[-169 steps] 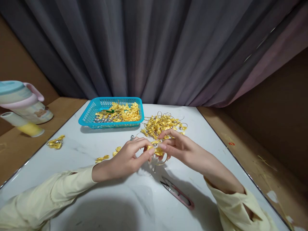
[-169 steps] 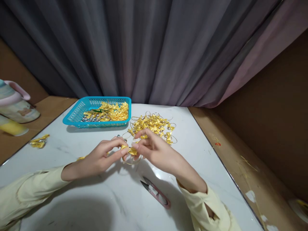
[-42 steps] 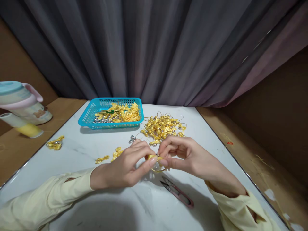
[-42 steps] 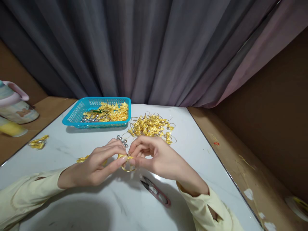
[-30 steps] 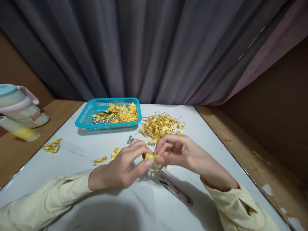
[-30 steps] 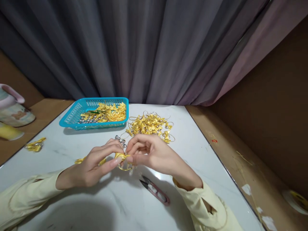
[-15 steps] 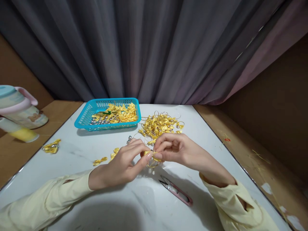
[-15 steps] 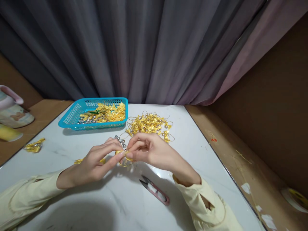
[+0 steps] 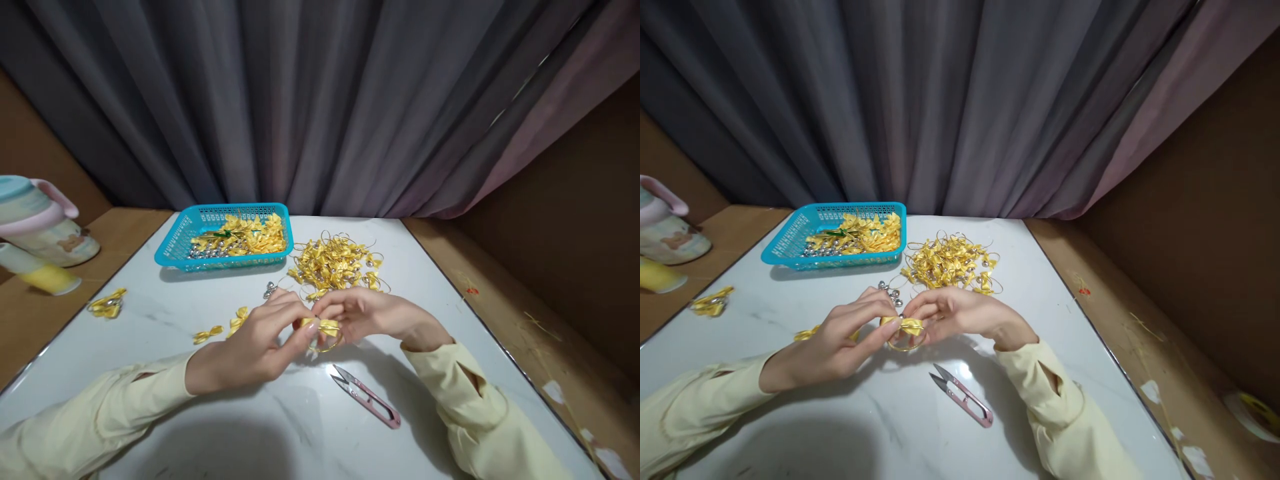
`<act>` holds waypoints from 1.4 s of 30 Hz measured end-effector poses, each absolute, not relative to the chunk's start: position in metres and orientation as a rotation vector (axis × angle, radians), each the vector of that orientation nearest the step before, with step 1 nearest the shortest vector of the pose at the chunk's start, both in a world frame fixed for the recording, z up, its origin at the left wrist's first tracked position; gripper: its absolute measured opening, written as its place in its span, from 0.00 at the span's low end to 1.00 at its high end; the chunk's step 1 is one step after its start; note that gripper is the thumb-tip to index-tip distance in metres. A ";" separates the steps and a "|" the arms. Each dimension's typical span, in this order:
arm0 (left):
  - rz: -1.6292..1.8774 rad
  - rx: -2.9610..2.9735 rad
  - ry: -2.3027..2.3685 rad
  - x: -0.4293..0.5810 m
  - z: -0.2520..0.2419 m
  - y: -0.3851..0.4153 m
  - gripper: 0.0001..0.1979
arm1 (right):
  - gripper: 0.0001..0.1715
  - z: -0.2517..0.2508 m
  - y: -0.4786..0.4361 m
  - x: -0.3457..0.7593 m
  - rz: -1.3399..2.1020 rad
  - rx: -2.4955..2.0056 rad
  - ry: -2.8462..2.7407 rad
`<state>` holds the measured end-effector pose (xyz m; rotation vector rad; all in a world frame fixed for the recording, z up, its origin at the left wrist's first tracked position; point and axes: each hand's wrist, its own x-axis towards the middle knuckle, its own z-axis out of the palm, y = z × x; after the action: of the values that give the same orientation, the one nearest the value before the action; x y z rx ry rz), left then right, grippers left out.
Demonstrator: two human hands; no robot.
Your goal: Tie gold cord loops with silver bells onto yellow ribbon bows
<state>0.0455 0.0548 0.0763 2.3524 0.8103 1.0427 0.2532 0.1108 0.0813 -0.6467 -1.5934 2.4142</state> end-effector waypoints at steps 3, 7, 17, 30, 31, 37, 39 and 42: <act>1.041 2.358 0.782 0.046 0.076 0.055 0.07 | 0.21 0.071 0.109 0.249 2.520 -0.557 -1.521; 1.054 2.368 0.778 0.046 0.076 0.055 0.06 | 0.14 0.071 0.109 0.248 2.424 -0.612 -1.697; 1.049 2.381 0.807 0.048 0.077 0.055 0.07 | 0.11 0.097 0.110 0.254 1.713 -1.037 -2.098; 0.950 2.354 0.897 0.049 0.070 0.056 0.09 | 0.15 0.110 0.088 0.238 1.364 -1.236 -1.634; 0.946 2.350 0.906 0.050 0.070 0.057 0.09 | 0.14 0.111 0.087 0.238 1.354 -1.185 -1.590; 0.905 2.337 0.962 0.050 0.068 0.058 0.09 | 0.15 0.120 0.081 0.244 1.334 -0.962 -1.404; 0.881 2.339 0.967 0.049 0.066 0.058 0.10 | 0.15 0.124 0.081 0.249 1.324 -0.922 -1.345; 0.833 2.344 0.990 0.049 0.063 0.059 0.11 | 0.10 0.130 0.085 0.258 1.219 -0.966 -1.275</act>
<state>0.0490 0.0592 0.0625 2.3436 0.9905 0.8327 0.2583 0.0848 0.1304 -0.9663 -1.2751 1.2190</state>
